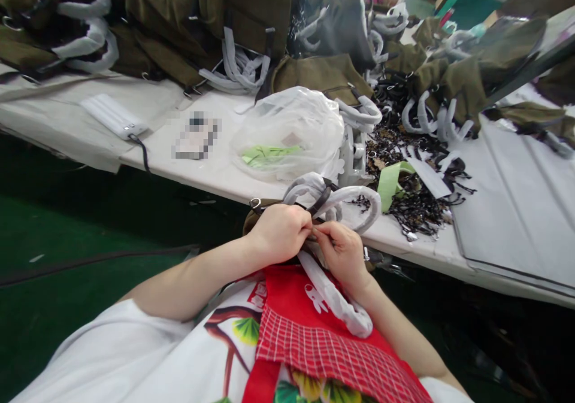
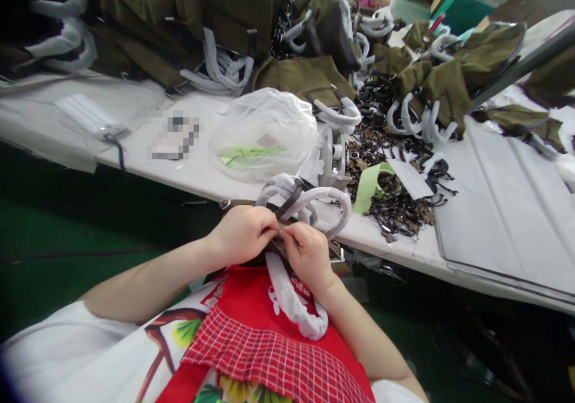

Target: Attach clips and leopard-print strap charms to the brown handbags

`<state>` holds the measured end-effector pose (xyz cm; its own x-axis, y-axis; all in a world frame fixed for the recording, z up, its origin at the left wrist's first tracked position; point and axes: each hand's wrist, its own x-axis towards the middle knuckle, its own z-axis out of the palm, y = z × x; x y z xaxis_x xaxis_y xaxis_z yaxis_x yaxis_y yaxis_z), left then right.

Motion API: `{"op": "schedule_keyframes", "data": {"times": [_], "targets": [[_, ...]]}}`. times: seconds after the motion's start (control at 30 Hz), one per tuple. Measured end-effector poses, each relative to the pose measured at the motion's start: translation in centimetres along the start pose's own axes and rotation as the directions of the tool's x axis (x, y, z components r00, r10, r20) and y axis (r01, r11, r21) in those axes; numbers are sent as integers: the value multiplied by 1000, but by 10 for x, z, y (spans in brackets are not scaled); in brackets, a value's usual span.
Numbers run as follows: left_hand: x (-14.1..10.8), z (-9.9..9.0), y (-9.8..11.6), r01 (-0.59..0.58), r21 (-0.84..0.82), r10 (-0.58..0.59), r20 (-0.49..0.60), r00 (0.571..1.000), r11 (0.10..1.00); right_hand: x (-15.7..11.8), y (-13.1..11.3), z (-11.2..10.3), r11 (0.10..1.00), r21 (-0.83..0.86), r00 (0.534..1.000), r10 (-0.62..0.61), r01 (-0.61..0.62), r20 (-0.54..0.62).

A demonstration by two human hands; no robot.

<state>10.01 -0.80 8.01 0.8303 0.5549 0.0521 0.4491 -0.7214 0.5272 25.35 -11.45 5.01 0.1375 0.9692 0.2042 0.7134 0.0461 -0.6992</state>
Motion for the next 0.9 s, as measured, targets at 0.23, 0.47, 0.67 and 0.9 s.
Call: {"op": "schedule_keyframes", "data": {"times": [0.23, 0.47, 0.67, 0.9], "targets": [[2, -1, -2, 23, 39, -26, 77, 997, 999, 9, 0, -6, 999, 13, 994, -45, 44, 100], [-7, 4, 2, -34, 138, 26, 64, 998, 990, 85, 1, -60, 887, -458, 973, -150, 55, -174], [-19, 10, 0, 140, 159, -132, -64, 989, 977, 148, 30, -47, 835, -544, 785, 386, -75, 484], [-22, 12, -11, 267, 203, -223, -219, 950, 942, 118, 7, -53, 781, -613, 982, 184, -120, 42]]}}
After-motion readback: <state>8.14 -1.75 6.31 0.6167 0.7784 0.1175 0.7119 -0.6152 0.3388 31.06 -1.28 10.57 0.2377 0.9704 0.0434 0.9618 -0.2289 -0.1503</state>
